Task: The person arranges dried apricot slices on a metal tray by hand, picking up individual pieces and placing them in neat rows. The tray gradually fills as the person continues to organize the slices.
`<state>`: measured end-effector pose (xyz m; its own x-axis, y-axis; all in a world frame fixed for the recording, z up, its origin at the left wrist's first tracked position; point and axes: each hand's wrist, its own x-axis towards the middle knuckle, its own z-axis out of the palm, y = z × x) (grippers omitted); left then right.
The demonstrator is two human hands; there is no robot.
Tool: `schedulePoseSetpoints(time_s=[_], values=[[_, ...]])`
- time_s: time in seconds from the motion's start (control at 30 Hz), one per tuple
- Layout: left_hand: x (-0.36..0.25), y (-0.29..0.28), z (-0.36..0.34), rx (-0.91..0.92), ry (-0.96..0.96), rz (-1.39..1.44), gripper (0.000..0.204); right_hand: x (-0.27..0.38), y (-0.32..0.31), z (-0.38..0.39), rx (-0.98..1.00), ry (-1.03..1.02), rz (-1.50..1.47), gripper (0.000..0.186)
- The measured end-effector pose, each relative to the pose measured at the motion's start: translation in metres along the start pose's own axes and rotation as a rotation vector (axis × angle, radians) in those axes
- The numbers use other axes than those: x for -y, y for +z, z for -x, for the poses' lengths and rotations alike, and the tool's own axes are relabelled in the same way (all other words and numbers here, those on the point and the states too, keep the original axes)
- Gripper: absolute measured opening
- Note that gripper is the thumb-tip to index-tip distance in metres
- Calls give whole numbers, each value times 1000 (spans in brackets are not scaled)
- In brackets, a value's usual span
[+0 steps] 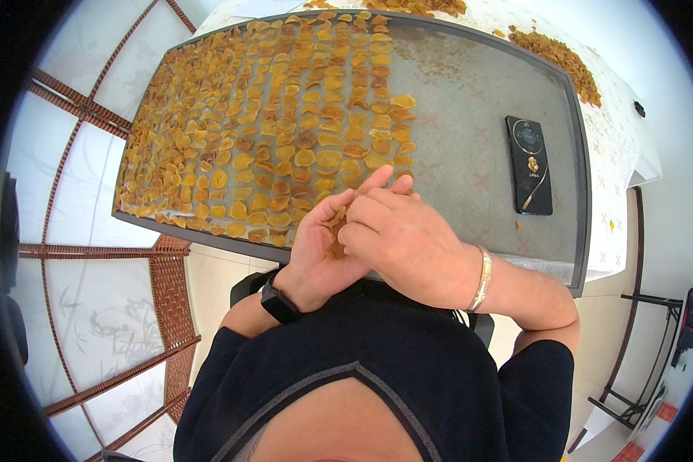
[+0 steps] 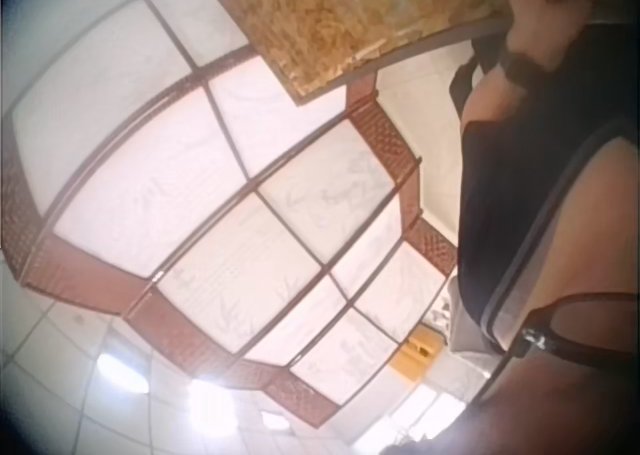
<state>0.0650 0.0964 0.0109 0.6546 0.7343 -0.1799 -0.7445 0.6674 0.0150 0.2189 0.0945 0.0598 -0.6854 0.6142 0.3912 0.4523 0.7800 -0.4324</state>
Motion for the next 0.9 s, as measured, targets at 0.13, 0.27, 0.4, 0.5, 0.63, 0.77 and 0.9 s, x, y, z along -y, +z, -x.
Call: schedulePoseSetpoints(time_s=[0.13,0.27,0.4,0.5,0.63,0.77,0.9], values=[[-1,1,0,-5,-4,16,51,1,-2,-1,-3,15,3,19],[-2,-3,0,-1,-12,77,51,1,-2,2,2,131,-165,18],[-3,-2,1,-13,-11,84,52,-1,-7,7,-1,279,-275,16],[-4,-1,2,-25,-7,98,52,-2,-8,11,-52,286,-239,16],[-4,-3,2,15,22,60,52,2,-5,14,-106,96,-151,24],[-2,-5,2,42,4,70,52,8,-1,13,-68,-32,38,31],[0,-4,1,34,-3,35,52,7,7,10,-48,-81,140,30]])
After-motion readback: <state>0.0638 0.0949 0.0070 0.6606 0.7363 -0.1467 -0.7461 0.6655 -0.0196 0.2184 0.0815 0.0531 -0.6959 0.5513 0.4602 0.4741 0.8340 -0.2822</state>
